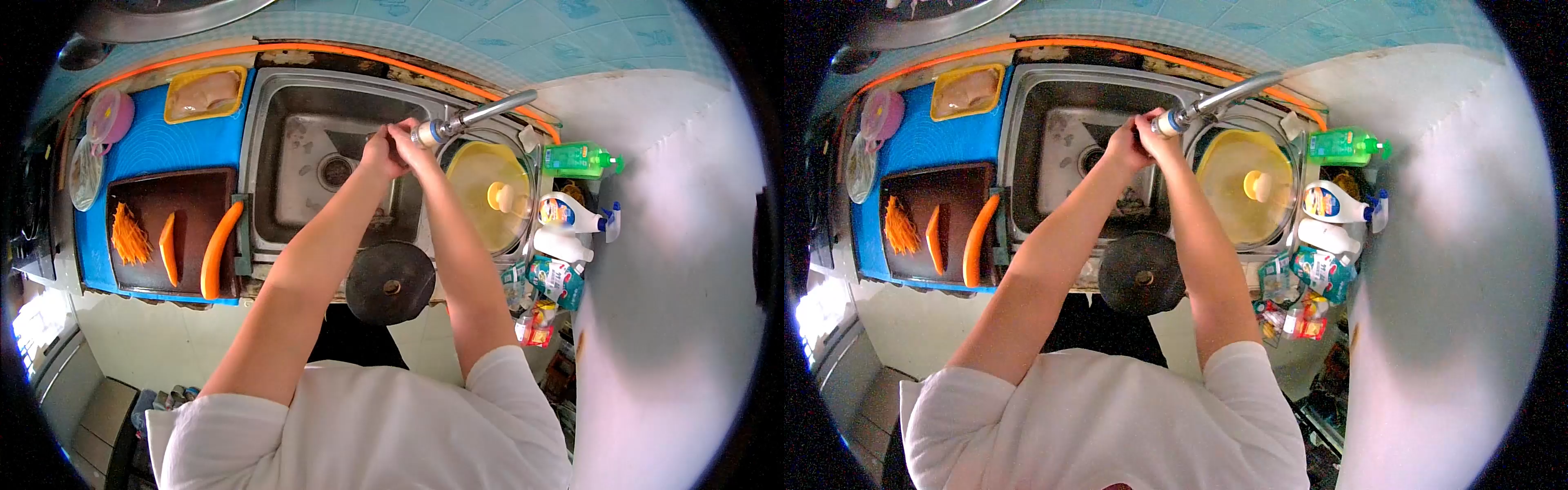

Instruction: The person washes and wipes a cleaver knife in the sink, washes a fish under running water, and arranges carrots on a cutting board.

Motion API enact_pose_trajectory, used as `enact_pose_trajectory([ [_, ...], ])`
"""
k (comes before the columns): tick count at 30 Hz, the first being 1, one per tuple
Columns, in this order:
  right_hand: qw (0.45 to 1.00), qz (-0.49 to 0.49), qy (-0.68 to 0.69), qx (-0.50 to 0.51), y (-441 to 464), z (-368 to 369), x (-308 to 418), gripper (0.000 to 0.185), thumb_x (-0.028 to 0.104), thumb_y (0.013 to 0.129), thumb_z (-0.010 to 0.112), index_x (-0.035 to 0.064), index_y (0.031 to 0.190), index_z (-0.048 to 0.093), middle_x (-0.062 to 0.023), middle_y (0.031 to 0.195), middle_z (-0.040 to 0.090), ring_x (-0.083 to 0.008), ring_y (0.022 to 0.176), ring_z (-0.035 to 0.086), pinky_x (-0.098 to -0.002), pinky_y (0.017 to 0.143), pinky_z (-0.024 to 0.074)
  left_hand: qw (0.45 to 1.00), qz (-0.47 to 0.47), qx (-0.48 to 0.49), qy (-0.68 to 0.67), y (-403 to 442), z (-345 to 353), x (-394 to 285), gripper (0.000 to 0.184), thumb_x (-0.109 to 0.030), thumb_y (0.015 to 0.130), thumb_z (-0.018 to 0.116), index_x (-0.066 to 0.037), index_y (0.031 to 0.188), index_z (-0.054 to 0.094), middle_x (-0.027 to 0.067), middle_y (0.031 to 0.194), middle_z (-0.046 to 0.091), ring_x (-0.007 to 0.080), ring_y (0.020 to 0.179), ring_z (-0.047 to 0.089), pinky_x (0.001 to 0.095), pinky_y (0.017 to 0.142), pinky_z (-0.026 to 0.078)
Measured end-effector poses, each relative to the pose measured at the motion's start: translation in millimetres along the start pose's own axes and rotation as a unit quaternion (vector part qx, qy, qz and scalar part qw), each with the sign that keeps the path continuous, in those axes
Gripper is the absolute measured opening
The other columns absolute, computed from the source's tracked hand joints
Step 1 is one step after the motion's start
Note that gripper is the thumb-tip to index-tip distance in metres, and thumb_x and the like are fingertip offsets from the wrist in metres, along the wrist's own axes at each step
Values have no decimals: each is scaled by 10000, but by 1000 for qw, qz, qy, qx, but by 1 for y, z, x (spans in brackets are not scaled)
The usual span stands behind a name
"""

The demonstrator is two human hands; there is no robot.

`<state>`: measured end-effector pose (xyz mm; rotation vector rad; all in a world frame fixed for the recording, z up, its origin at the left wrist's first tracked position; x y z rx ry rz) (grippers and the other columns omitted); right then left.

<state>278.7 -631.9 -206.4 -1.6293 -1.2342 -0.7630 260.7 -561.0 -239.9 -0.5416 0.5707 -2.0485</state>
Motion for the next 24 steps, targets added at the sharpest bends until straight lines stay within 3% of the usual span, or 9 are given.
enact_pose_trajectory([
  [5,921,206,329,39,-11,0,18,265,285,862,600,39,764,609,-64,745,619,-177,741,569,-343,714,446,990,79,-109,28,-23,17,-3,346,-342,975,293,-109,1042,540,94,1059,581,282,1030,527,469,938,376],
  [9,986,-50,158,3,-17,1,0,293,349,843,624,58,880,631,-53,832,641,-154,739,582,-306,685,462,993,86,-55,-60,-27,21,0,334,-310,983,296,-66,1085,500,111,1046,578,277,979,542,444,931,403],
  [10,991,-68,116,-20,-25,-6,11,213,203,855,600,16,753,608,-52,765,641,-191,716,598,-348,677,460,994,65,-40,-73,-17,14,-1,333,-305,984,299,-54,1092,489,118,1049,573,275,969,545,445,917,416],
  [12,983,-105,-67,-132,-16,-39,-6,174,181,822,612,9,808,592,-75,776,638,-208,728,606,-357,680,463,995,63,-80,-22,-8,8,1,308,-264,982,333,-10,1117,443,144,1029,557,280,915,555,463,829,472],
  [15,951,-133,-73,-268,-6,-84,0,265,183,766,627,-5,931,541,-138,804,628,-277,750,613,-383,685,469,995,61,-78,-11,-11,10,10,285,-227,971,382,13,1122,417,156,977,549,295,871,553,452,737,507],
  [18,932,-98,-251,-241,10,-104,18,343,232,769,631,-12,978,510,-189,828,617,-355,784,602,-426,689,468,995,33,-73,-51,-29,9,12,160,-127,933,457,-6,1027,410,125,845,515,238,735,533,366,617,506],
  [21,891,-215,-269,-295,41,-103,10,310,293,763,671,12,802,545,-141,675,567,-344,675,570,-387,622,446,995,34,-82,-37,-43,4,9,123,-102,922,468,-19,989,408,103,785,490,197,675,508,334,586,490],
  [22,922,-134,-303,-201,46,-110,9,343,257,804,585,-27,977,504,-258,828,597,-443,833,565,-485,687,456,995,38,-91,-26,-50,4,7,112,-96,919,468,-21,978,409,97,765,482,185,656,499,327,584,485],
  [24,922,-125,-314,-186,51,-112,0,330,250,813,567,-37,963,499,-263,825,595,-444,810,567,-486,686,456,996,28,-72,-36,-60,-3,-1,98,-91,913,474,-23,954,416,93,758,479,187,655,495,324,586,479],
])
Point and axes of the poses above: each hand's wrist, its own y-axis towards the middle knuckle, its own z-axis out of the palm, x = y × z, the point moved 1 cm from there along y, towards the middle knuckle
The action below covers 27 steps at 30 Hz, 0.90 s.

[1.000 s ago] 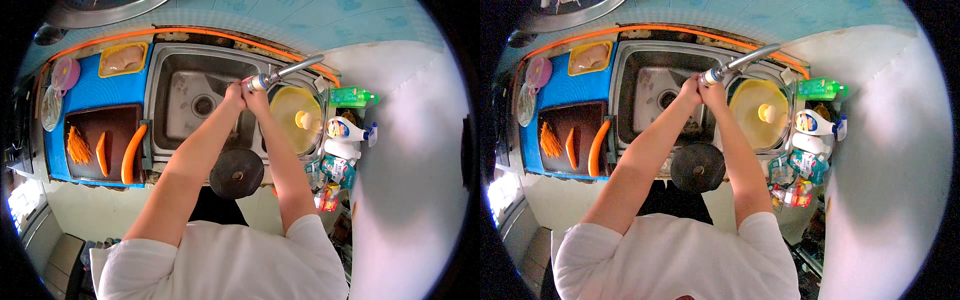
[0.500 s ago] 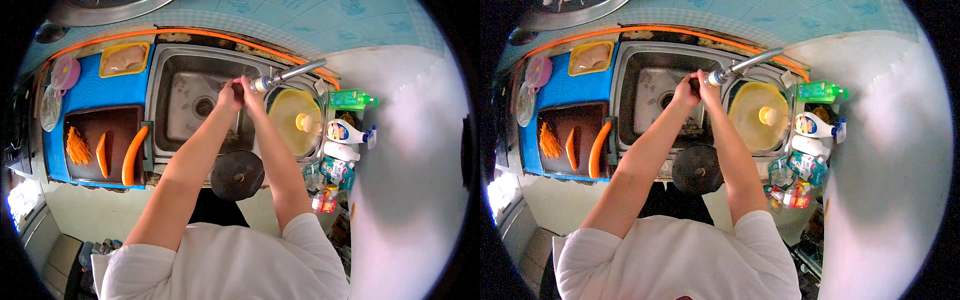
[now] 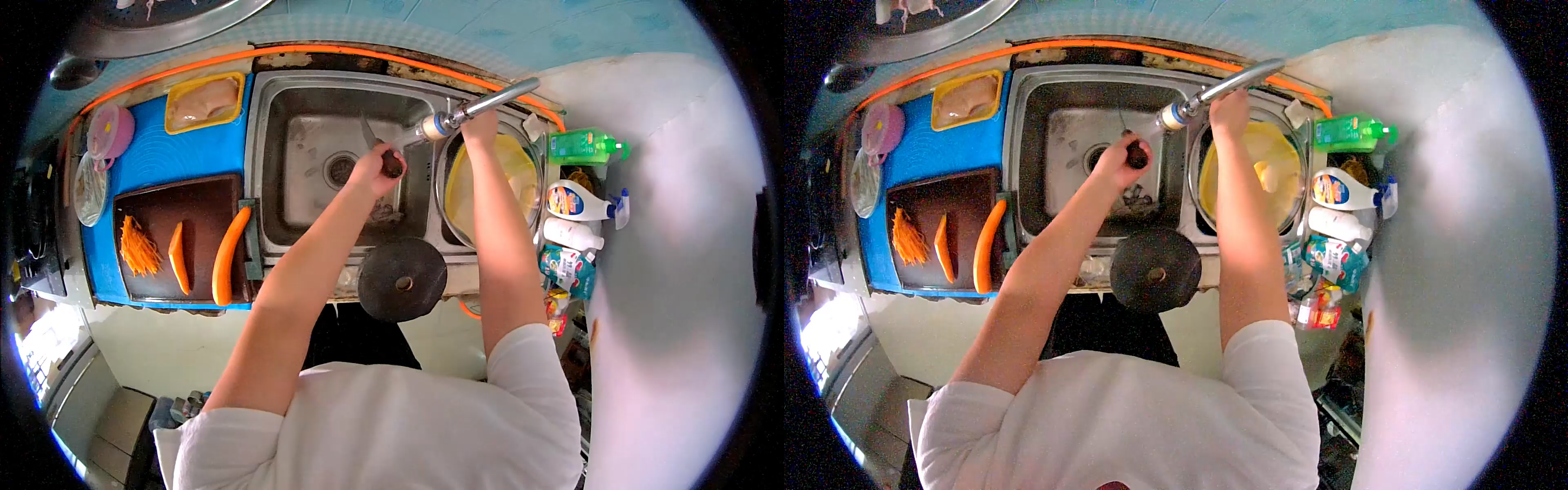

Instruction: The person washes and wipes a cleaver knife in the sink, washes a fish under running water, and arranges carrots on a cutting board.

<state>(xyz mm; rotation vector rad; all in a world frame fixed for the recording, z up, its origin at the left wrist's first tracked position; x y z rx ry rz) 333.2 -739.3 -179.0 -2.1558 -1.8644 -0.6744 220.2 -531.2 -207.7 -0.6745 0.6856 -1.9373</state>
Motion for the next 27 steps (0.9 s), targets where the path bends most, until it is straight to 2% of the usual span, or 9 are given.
enact_pose_trajectory([
  [3,996,-26,66,-49,14,28,-43,257,173,833,521,-48,925,430,-226,746,588,-356,632,603,-428,561,488,1000,-17,19,-4,-15,-7,-15,90,-72,908,475,-31,918,395,72,736,452,182,648,482,302,586,467],
  [9,922,164,352,-7,-13,-6,-7,293,165,832,585,-9,928,369,-130,644,549,-209,493,590,-333,414,490,999,-32,-17,21,-55,-30,-42,90,-103,905,498,-30,899,445,59,747,471,159,649,481,283,548,450],
  [11,937,158,310,15,-27,-10,-10,360,203,811,640,-16,995,422,-109,680,583,-187,523,598,-316,471,495,977,6,-53,207,-72,-42,-54,101,-118,896,522,-40,898,459,51,724,487,150,617,482,282,533,445],
  [12,954,138,266,16,-42,-18,-4,367,203,808,647,-20,1011,437,-106,688,589,-181,523,596,-315,493,496,952,24,-67,298,-79,-48,-63,106,-126,891,534,-44,898,466,47,713,495,146,601,483,281,525,442],
  [15,992,41,101,58,-104,-37,-2,366,218,796,662,34,1072,507,-86,781,624,-190,708,631,-332,640,497,676,111,-117,719,-110,-55,-80,317,-191,840,606,-8,1076,499,62,701,515,123,573,489,276,512,438],
  [18,964,-101,129,207,-179,-58,5,441,208,754,667,82,1144,504,-137,950,613,-273,900,587,-378,817,459,610,122,-127,773,-120,-76,-93,484,-248,807,628,27,1172,469,145,807,592,208,683,589,331,616,486],
  [21,913,-254,1,320,-231,-89,42,720,169,698,665,159,1341,342,-192,1273,431,-345,1169,422,-469,965,349,447,184,-128,866,-122,-104,-100,553,-290,785,628,35,1199,459,226,982,609,313,902,610,381,779,481],
  [22,899,-277,-57,335,-246,-92,50,792,161,686,664,174,1379,281,-196,1330,367,-362,1210,375,-495,985,322,475,169,-145,851,-143,-88,-90,545,-308,795,606,36,1194,464,253,1091,576,380,1046,540,405,882,438],
  [27,859,-275,-144,406,-272,-81,67,975,134,646,674,173,1444,115,-208,1421,220,-396,1276,277,-567,1017,253,385,227,-106,888,-168,-94,-75,529,-324,805,589,-16,1208,443,233,1001,597,384,940,574,448,802,469],
])
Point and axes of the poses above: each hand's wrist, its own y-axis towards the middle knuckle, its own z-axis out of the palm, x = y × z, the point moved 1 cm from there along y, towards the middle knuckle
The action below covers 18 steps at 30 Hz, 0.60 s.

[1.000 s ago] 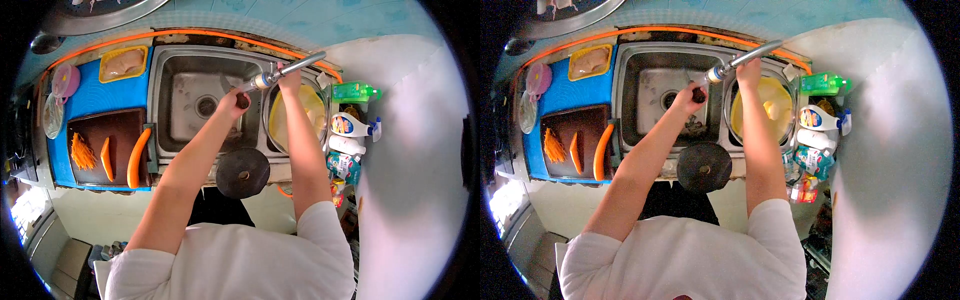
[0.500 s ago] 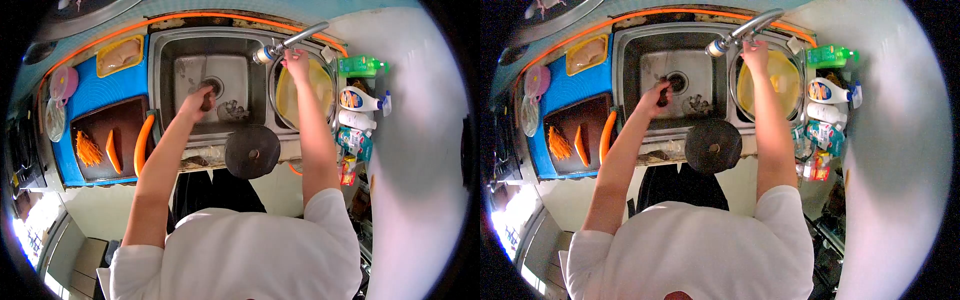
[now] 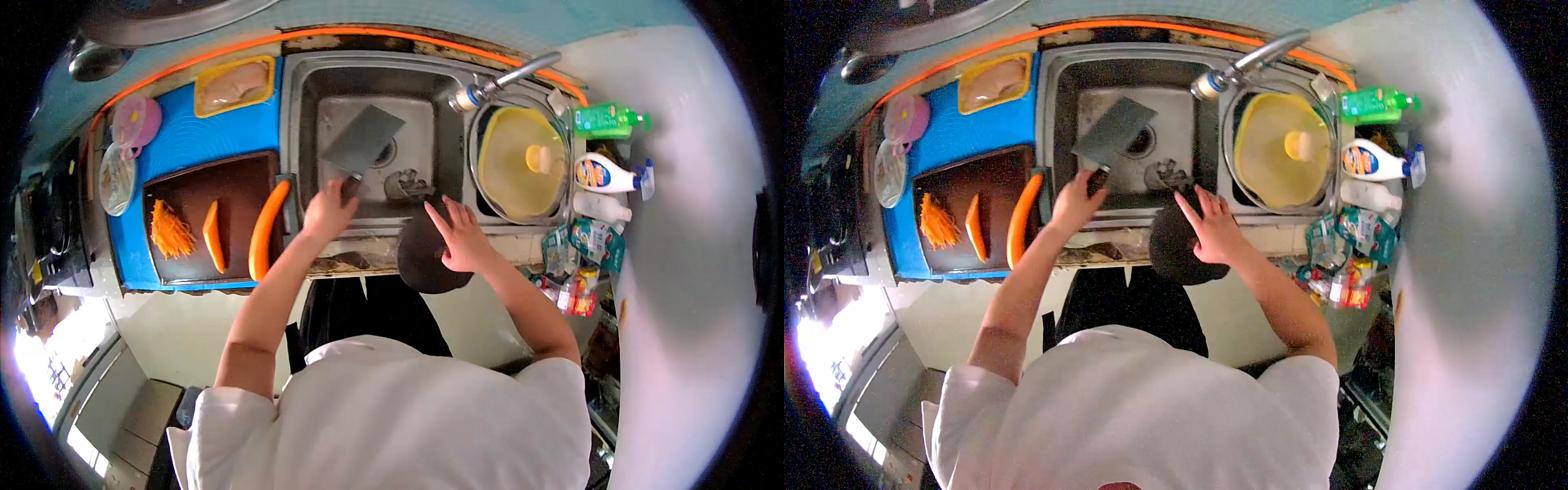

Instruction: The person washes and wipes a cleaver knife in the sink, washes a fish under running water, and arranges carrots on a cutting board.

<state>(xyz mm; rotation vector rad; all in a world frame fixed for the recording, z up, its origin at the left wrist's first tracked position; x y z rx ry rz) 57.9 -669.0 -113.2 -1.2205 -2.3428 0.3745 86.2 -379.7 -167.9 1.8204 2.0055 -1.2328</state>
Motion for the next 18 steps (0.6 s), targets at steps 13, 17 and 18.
enact_pose_trajectory([
  [13,991,34,-96,92,28,5,18,961,223,597,780,134,1387,239,-202,1288,360,-395,1166,369,-518,951,337,997,-26,31,-68,-41,3,-6,501,-300,822,571,30,1166,415,240,915,603,399,873,585,468,743,482],
  [17,986,21,-129,103,42,2,10,927,274,581,785,125,1348,287,-191,1251,377,-396,1164,371,-517,927,365,995,-44,56,-74,-43,-1,-5,517,-303,823,567,47,1170,409,228,911,610,393,861,592,462,748,488],
  [18,986,18,-132,95,41,1,8,929,272,574,786,124,1346,290,-189,1245,380,-398,1164,371,-518,925,368,995,-48,46,-75,-43,0,-5,512,-303,821,569,43,1166,415,228,911,610,392,864,592,462,748,489],
])
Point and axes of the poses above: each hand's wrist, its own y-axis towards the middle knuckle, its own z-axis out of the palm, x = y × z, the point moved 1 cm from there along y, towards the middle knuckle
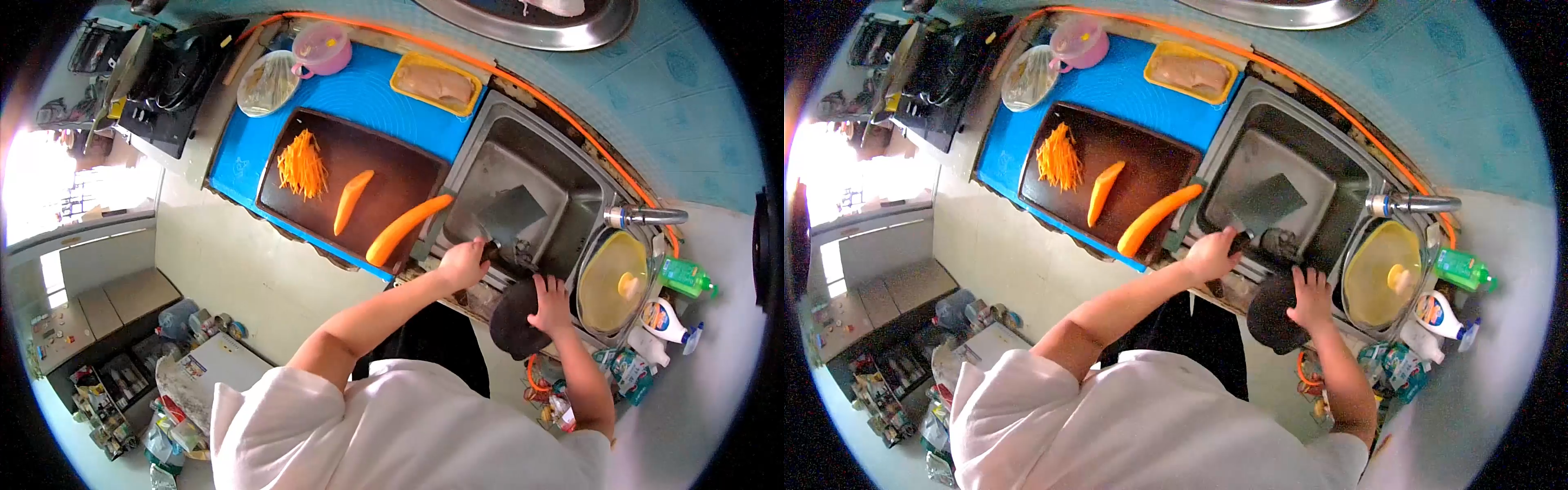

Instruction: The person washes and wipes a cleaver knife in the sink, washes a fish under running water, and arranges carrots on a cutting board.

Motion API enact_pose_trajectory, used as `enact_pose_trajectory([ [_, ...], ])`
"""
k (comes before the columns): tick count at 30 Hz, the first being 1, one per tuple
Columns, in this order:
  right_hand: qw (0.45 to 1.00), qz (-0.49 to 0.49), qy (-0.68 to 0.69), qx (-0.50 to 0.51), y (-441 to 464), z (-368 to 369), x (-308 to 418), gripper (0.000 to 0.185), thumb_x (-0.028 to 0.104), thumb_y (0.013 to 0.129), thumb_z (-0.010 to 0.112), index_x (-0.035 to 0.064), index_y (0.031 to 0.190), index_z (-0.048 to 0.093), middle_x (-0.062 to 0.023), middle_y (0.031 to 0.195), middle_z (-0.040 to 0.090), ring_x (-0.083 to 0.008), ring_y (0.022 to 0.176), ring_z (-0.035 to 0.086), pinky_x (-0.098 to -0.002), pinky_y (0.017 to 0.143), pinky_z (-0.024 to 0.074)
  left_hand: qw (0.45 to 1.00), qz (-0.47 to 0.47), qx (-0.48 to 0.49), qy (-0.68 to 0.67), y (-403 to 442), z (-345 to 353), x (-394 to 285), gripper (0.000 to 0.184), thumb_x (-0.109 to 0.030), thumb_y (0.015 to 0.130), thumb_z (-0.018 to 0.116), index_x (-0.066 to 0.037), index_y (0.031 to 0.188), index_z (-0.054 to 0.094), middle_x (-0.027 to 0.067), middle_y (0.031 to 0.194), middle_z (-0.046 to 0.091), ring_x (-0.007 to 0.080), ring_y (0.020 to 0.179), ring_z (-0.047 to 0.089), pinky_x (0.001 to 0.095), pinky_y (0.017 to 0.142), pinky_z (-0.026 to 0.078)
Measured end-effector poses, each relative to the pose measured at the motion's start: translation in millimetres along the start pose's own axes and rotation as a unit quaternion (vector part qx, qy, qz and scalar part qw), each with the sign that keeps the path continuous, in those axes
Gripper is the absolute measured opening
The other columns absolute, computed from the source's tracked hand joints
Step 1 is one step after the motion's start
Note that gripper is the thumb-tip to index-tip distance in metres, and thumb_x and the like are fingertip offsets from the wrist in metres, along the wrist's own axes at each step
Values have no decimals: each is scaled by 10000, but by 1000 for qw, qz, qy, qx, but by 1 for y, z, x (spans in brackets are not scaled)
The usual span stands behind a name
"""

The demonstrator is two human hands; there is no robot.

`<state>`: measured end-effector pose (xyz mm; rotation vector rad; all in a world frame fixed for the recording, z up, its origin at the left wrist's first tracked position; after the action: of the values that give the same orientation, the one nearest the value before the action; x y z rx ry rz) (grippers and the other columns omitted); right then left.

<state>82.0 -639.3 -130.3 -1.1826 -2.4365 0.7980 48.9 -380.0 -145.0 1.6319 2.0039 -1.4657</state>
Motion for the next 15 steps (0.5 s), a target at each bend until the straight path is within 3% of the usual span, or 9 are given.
enact_pose_trajectory([
  [4,998,46,31,19,17,-54,-7,965,259,535,799,123,1342,287,-207,1238,387,-420,1160,376,-515,934,376,999,-6,-46,-2,1,-5,4,469,-307,807,583,-4,1143,461,224,910,614,393,882,592,469,762,485],
  [6,997,52,38,-30,22,-72,-16,948,272,529,805,122,1319,303,-216,1223,407,-424,1143,410,-522,919,395,999,-41,-19,-11,2,-16,-2,418,-308,804,591,-34,1104,491,221,932,618,391,903,590,463,783,481],
  [8,993,110,49,6,38,-82,-33,916,290,516,812,124,1279,333,-217,1207,444,-422,1099,465,-502,901,427,999,-18,-40,-22,3,-16,1,402,-304,808,598,-22,1078,504,221,941,617,395,912,585,458,793,477],
  [12,966,211,149,16,60,-85,-72,895,334,514,805,-9,1214,364,-239,1170,508,-372,1048,539,-411,905,454,998,7,-59,-31,2,-20,1,558,-316,820,587,44,1220,441,245,1139,549,387,1053,525,425,894,428],
  [14,950,227,212,-12,75,-56,-98,895,377,538,790,-73,1185,367,-250,1162,520,-349,1075,535,-391,927,442,990,59,-124,-22,1,-16,7,482,-266,792,598,42,1136,460,264,944,605,416,908,573,461,795,462],
  [15,944,231,235,-23,79,-56,-99,904,392,533,769,-46,1216,371,-262,1138,510,-375,1070,525,-376,911,441,991,51,-125,-15,-2,-19,4,479,-265,792,597,37,1137,458,263,944,605,417,905,573,461,790,464],
])
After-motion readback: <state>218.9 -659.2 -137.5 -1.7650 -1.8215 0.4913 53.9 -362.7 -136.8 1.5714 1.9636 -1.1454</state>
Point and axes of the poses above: each hand's wrist, its own y-axis towards the middle knuckle, its own z-axis out of the palm, x = y × z, the point moved 1 cm from there along y, towards the middle knuckle
